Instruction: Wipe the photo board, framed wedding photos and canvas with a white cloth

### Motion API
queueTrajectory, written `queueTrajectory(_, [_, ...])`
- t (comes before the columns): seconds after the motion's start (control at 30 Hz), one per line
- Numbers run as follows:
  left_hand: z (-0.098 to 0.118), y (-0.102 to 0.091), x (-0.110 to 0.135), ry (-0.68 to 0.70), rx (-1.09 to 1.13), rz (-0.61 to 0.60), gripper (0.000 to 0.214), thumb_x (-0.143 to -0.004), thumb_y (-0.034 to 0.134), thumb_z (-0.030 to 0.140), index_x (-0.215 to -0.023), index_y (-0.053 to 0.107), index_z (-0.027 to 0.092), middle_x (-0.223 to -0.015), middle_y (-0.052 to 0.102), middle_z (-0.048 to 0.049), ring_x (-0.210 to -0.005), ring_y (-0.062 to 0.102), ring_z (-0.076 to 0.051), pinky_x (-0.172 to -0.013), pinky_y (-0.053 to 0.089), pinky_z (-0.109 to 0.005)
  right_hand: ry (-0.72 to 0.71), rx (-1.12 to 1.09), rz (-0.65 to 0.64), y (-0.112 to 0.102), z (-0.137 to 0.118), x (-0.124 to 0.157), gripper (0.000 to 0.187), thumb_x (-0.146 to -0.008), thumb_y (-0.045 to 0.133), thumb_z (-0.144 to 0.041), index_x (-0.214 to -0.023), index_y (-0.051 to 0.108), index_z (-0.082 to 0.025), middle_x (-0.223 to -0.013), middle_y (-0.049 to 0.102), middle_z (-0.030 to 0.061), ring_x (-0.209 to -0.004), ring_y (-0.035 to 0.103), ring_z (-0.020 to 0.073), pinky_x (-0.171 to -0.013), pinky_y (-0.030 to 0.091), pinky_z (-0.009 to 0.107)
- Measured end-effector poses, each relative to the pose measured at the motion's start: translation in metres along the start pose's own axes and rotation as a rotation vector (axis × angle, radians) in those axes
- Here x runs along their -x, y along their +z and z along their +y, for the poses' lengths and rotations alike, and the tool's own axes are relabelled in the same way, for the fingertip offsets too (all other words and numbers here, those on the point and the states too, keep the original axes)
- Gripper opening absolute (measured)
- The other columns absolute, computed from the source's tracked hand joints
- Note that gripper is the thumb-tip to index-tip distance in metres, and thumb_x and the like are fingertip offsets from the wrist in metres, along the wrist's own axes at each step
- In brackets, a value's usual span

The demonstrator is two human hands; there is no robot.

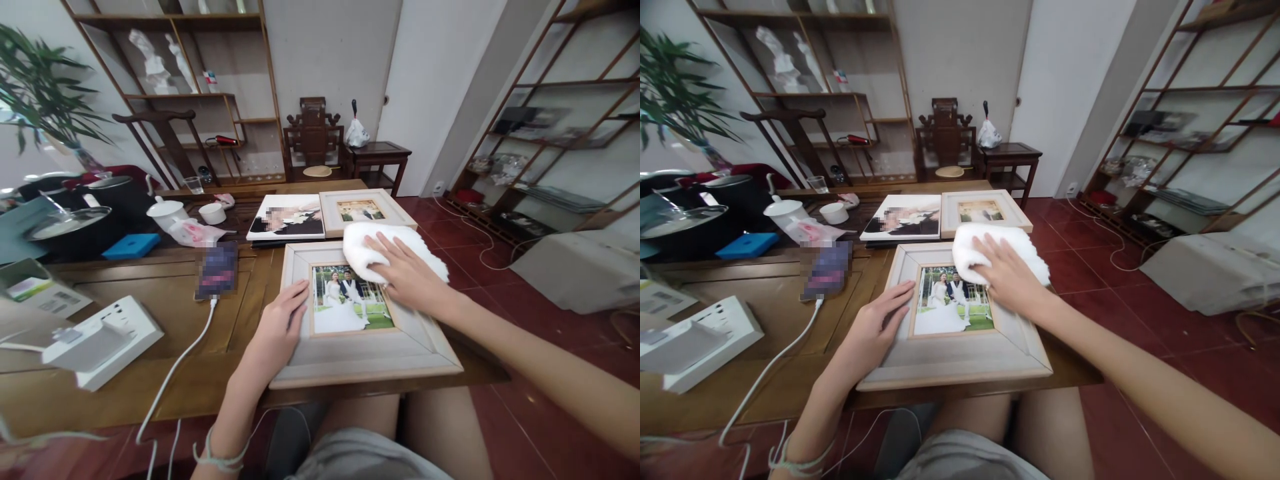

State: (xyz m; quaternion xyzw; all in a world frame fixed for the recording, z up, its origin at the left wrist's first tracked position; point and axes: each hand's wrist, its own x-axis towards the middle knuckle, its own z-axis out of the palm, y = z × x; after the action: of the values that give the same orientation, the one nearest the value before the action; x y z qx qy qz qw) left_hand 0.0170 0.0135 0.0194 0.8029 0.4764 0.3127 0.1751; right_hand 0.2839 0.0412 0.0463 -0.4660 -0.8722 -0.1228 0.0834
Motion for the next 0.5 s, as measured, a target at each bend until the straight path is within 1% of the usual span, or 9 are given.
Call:
queueTrajectory(0.1, [-0.001,0.001,0.000,-0.010,-0.007,0.015,0.034,-0.088,0.045,0.018,-0.115,0.064,0.011,-0.129,0.058,-0.0121,-0.121,0.053,-0.024,-0.105,0.041,-0.042,-0.037,-0.016,-0.033,0.005,0.009,-0.017,0.049,-0.070,0.052,-0.005,-0.117,0.062,-0.016,-0.147,0.034,0.0124,-0.137,0.020,0.0359,-0.107,0.022,0.058])
queueTrajectory(0.2, [-0.001,0.003,0.000,-0.017,-0.006,0.030,0.035,-0.087,0.045,0.018,-0.116,0.063,0.009,-0.128,0.059,-0.0135,-0.120,0.054,-0.024,-0.105,0.041,-0.041,-0.052,-0.084,-0.100,-0.001,-0.004,-0.012,0.046,-0.072,0.050,-0.006,-0.115,0.063,-0.016,-0.144,0.039,0.0116,-0.135,0.026,0.0340,-0.107,0.023,0.057])
queueTrajectory(0.27, [-0.001,0.003,0.000,-0.019,0.001,0.032,0.035,-0.087,0.045,0.018,-0.117,0.062,0.008,-0.128,0.058,-0.0138,-0.121,0.053,-0.024,-0.106,0.040,-0.040,-0.052,-0.149,-0.161,-0.011,-0.020,0.002,0.047,-0.070,0.051,-0.006,-0.114,0.065,-0.018,-0.144,0.040,0.0108,-0.135,0.027,0.0326,-0.107,0.022,0.056])
queueTrajectory(0.4, [-0.001,0.004,0.000,-0.016,-0.001,0.041,0.035,-0.087,0.046,0.018,-0.117,0.062,0.008,-0.128,0.058,-0.0138,-0.121,0.053,-0.025,-0.105,0.041,-0.042,-0.049,-0.277,-0.295,-0.038,-0.054,0.044,0.049,-0.067,0.052,-0.007,-0.112,0.066,-0.022,-0.146,0.037,0.0070,-0.136,0.025,0.0301,-0.110,0.019,0.054])
queueTrajectory(0.5, [-0.002,0.005,0.000,-0.007,-0.011,0.051,0.035,-0.087,0.046,0.018,-0.117,0.062,0.009,-0.128,0.059,-0.0138,-0.119,0.055,-0.025,-0.104,0.041,-0.043,-0.063,-0.338,-0.348,-0.051,-0.068,0.069,0.046,-0.066,0.052,-0.009,-0.107,0.067,-0.025,-0.147,0.034,0.0025,-0.137,0.021,0.0281,-0.112,0.017,0.051])
